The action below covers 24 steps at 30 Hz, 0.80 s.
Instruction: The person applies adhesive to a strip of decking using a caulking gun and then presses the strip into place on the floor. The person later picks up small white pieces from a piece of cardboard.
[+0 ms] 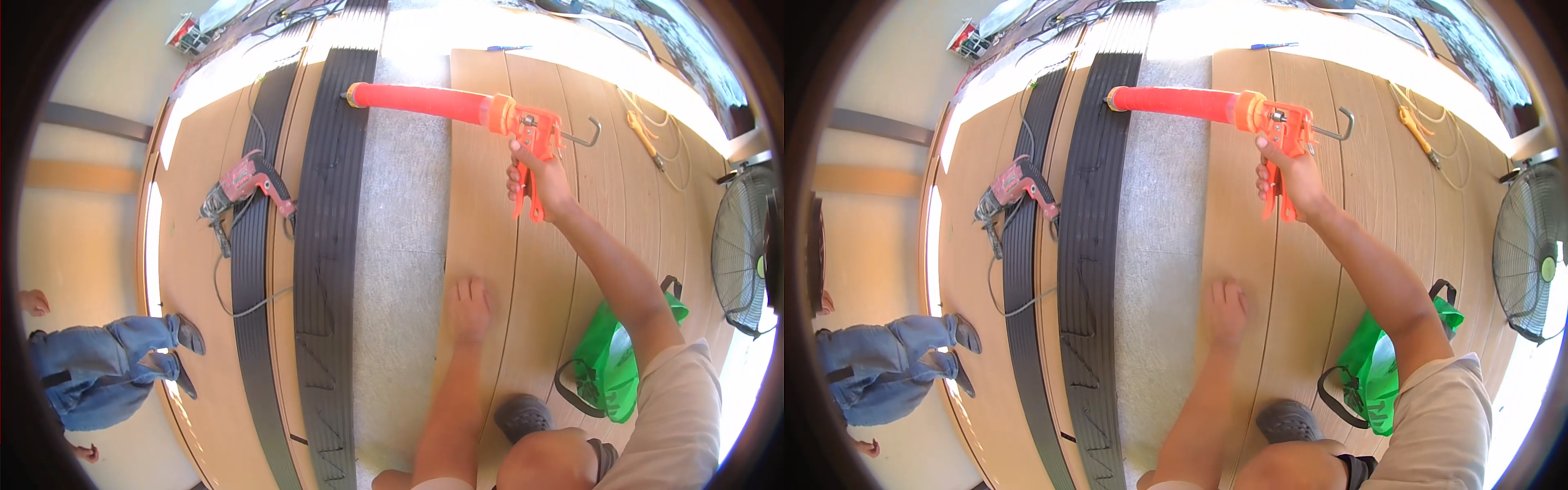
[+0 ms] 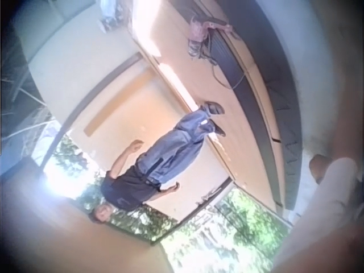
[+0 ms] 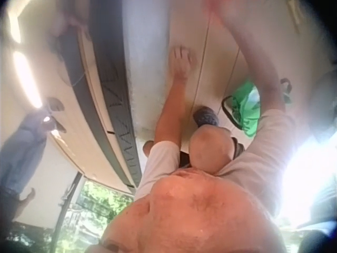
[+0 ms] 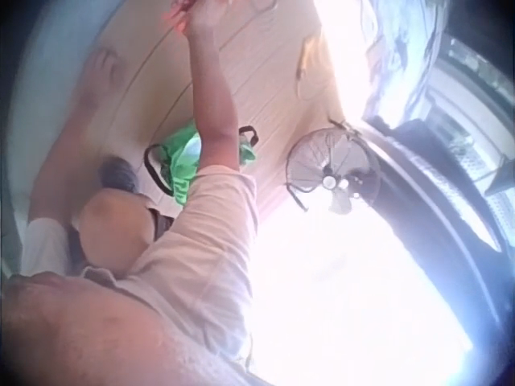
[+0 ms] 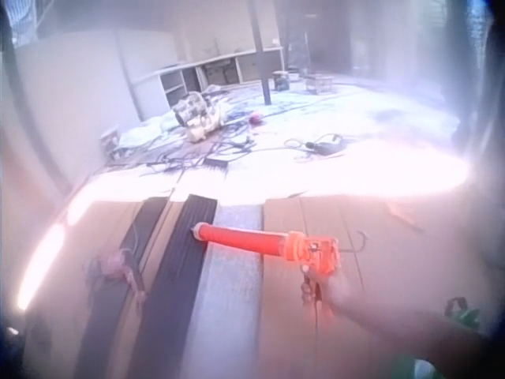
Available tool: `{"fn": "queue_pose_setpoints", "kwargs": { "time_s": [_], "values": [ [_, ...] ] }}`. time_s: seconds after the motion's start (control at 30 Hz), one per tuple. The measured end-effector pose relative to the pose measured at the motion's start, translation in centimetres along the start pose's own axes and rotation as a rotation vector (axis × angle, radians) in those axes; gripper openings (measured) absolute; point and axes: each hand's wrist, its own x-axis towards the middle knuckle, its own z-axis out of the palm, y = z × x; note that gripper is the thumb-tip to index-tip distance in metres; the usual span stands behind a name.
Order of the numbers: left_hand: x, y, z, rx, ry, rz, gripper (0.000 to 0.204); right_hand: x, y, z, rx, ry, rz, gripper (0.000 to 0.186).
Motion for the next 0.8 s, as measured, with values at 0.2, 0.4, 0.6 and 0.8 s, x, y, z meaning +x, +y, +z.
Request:
{"fn": "queue_pose_setpoints", "kwargs": {
  "time_s": [0.2, 0.4, 0.6, 0.8],
  "values": [
    [0.1, 0.2, -0.3, 0.093, -0.083, -0.049, 0.025, 1.7, 0.5, -2.8, 0.033, -0.027, 0.028, 0.028],
    [-0.3, 0.1, 0.3, 0.076, -0.073, -0.021, 0.025, 7.4, -1.4, -0.5, 0.161, -0.219, -0.174, 0.019],
    [-0.1, 0.2, 0.0, 0.116, -0.052, 0.0, 0.025, 11.6, -3.2, 1.1, 0.252, -0.26, -0.17, 0.02],
    [0.0, 0.2, -0.4, 0.145, -0.075, -0.032, 0.027, 13.7, -3.5, 2.8, 0.234, -0.109, -0.141, 0.02]
  ]
}}
